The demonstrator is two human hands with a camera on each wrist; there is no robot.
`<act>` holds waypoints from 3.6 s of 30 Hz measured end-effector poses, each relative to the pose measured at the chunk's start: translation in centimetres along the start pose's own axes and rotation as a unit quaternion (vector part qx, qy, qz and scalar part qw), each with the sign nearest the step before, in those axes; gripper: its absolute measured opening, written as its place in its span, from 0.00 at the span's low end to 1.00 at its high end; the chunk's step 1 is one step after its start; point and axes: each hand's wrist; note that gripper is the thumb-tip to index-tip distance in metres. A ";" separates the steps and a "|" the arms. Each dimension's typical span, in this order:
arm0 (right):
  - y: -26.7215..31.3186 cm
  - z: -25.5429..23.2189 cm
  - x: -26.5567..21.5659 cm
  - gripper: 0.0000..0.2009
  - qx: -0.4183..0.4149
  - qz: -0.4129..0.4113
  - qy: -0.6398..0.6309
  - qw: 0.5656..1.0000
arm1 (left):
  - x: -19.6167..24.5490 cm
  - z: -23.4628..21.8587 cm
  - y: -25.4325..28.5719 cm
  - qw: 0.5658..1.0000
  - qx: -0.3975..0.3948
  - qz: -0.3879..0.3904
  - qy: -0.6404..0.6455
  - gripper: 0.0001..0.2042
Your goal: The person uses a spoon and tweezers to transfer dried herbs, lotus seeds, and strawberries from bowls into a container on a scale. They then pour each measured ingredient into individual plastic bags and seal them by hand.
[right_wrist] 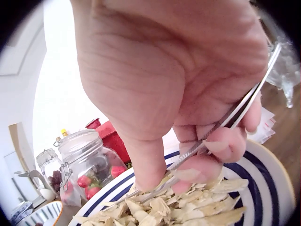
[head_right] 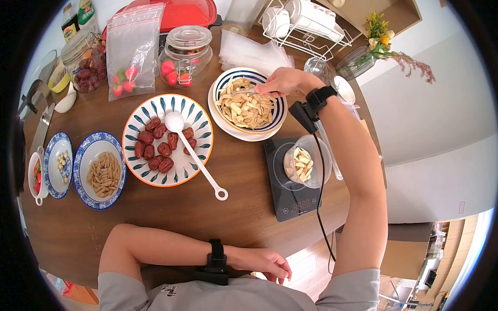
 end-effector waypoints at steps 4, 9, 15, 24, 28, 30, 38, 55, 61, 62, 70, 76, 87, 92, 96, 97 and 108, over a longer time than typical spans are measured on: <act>0.2 -0.2 0.3 0.19 0.004 -0.006 -0.016 1.000 | 0.1 0.0 0.0 1.000 -0.002 -0.001 0.001 0.18; 1.1 -0.8 0.4 0.19 0.020 -0.008 -0.011 1.000 | 0.1 0.0 0.1 1.000 -0.001 -0.003 -0.001 0.18; 3.4 -1.4 1.2 0.19 0.055 0.001 -0.024 0.998 | -0.3 -0.2 -0.3 1.000 -0.003 0.010 0.002 0.18; 11.3 -2.8 5.0 0.19 0.101 0.015 -0.047 0.994 | 0.5 0.5 0.4 1.000 0.013 -0.011 0.024 0.16; 16.7 -1.9 6.6 0.18 0.130 0.032 -0.071 0.988 | -0.1 0.3 -0.1 0.999 0.012 -0.008 0.038 0.14; 18.8 -1.5 7.8 0.17 0.115 0.040 -0.091 0.988 | 0.1 0.3 -0.1 0.999 0.014 -0.009 0.041 0.14; 20.5 2.1 9.6 0.18 0.143 0.073 -0.033 0.986 | 0.6 0.5 0.1 0.998 0.029 -0.031 0.035 0.15; 14.4 0.1 2.3 0.25 0.229 0.007 0.113 0.967 | 0.2 0.3 0.1 0.999 0.018 -0.004 0.051 0.15; 9.6 1.2 2.4 0.26 0.149 0.046 0.159 0.975 | -0.1 0.2 -0.1 0.999 0.017 -0.001 0.045 0.14; 9.1 1.5 2.2 0.26 0.135 0.045 0.151 0.978 | -0.1 0.2 -0.1 0.999 0.015 0.001 0.042 0.14; 5.7 3.3 1.3 0.25 0.088 0.019 -0.002 0.996 | 0.3 0.3 0.1 0.999 0.019 -0.002 0.026 0.14; 6.0 2.5 0.7 0.25 0.053 0.002 -0.004 0.999 | -0.2 0.2 -0.2 1.000 0.019 0.002 0.024 0.14; 6.0 3.5 1.2 0.25 0.017 0.054 -0.086 0.995 | -0.2 0.2 -0.3 0.999 0.013 0.000 0.035 0.13; 6.1 4.3 0.9 0.26 0.034 0.040 -0.083 0.995 | 0.0 0.2 -0.1 0.999 0.011 0.002 0.037 0.13; 5.9 4.6 0.9 0.26 0.062 0.023 -0.054 0.996 | -0.3 0.2 -0.3 0.999 0.012 0.002 0.040 0.13; 5.9 4.6 0.9 0.26 0.063 0.022 -0.055 0.996 | -0.3 0.1 -0.4 0.999 0.012 0.003 0.040 0.13; 5.3 5.1 0.7 0.23 0.117 -0.014 -0.031 0.993 | -0.1 0.2 -0.2 0.999 0.017 0.000 0.035 0.13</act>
Point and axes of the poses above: each hand's wrist, its own y-axis away from the middle knuckle, its own z-axis out of the palm, x = y × z, and after that the axes turned 3 degrees about -y, right-handed
